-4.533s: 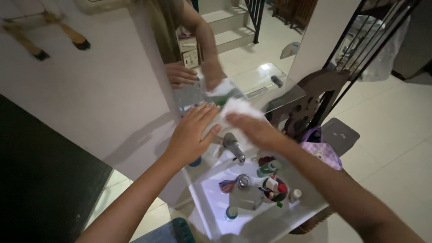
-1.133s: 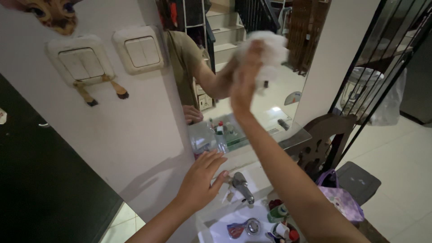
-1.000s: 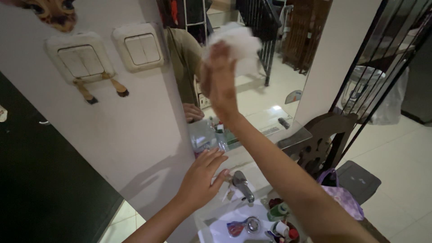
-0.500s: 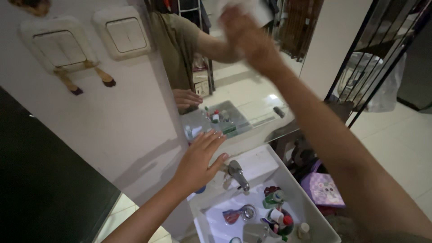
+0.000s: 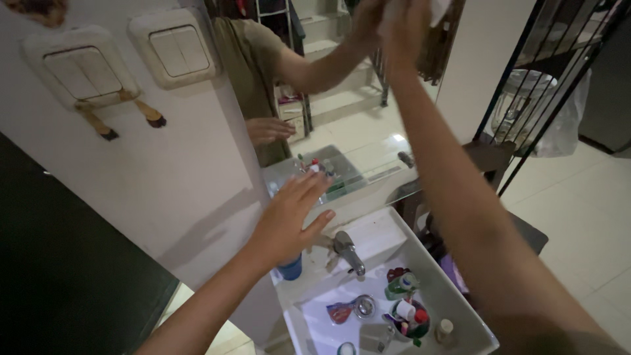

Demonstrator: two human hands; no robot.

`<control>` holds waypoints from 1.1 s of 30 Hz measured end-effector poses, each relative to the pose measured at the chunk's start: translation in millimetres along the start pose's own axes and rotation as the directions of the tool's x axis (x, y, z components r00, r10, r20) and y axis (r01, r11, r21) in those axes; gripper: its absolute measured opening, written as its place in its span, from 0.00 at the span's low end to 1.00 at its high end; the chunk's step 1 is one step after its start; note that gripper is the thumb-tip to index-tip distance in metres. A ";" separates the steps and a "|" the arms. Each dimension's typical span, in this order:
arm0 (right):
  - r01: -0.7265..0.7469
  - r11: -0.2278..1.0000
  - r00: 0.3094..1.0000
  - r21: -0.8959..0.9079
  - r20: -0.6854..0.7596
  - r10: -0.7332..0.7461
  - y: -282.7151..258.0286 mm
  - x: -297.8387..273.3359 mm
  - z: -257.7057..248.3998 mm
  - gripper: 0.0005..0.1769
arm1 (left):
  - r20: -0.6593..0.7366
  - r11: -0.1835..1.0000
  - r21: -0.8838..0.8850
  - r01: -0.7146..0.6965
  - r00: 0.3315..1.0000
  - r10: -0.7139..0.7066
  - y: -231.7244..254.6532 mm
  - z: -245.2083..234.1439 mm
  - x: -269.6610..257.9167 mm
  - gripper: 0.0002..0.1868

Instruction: The person organizes toiletries on a bathroom sink ledge, retrieves a cloth from a nearby shelf, and wipes the mirror surface.

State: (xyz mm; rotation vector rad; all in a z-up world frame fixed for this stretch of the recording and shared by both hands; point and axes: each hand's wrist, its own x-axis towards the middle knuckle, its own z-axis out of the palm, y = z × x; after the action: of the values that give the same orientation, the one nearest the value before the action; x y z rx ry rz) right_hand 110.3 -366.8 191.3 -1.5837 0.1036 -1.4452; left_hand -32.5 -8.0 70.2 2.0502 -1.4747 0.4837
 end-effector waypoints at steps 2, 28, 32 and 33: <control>0.014 0.999 1.000 0.033 0.017 -0.015 -17.3 -11.6 24.3 0.17 | -0.024 1.000 0.022 -0.010 1.000 0.011 -0.7 -4.1 4.9 0.30; 0.959 0.184 0.276 -0.215 0.565 -0.778 -81.6 41.3 12.8 0.30 | -0.149 0.998 0.060 -0.011 0.989 0.020 13.6 -44.0 40.1 0.29; 0.813 0.518 0.581 -0.265 0.396 -0.711 -47.5 72.3 -26.1 0.30 | -0.141 0.998 0.065 -0.003 0.990 0.013 18.5 -50.6 42.7 0.29; 0.767 0.596 0.640 -0.236 0.337 -0.690 -42.4 76.5 -33.0 0.29 | -0.147 0.998 0.070 -0.003 0.989 0.013 19.6 -53.3 42.5 0.29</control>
State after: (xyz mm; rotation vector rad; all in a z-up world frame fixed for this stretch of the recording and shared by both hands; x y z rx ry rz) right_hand 84.8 -410.1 270.1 -2.2363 -0.5164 -1.9440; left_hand -35.2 -10.7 141.0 2.0155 -1.3967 0.6829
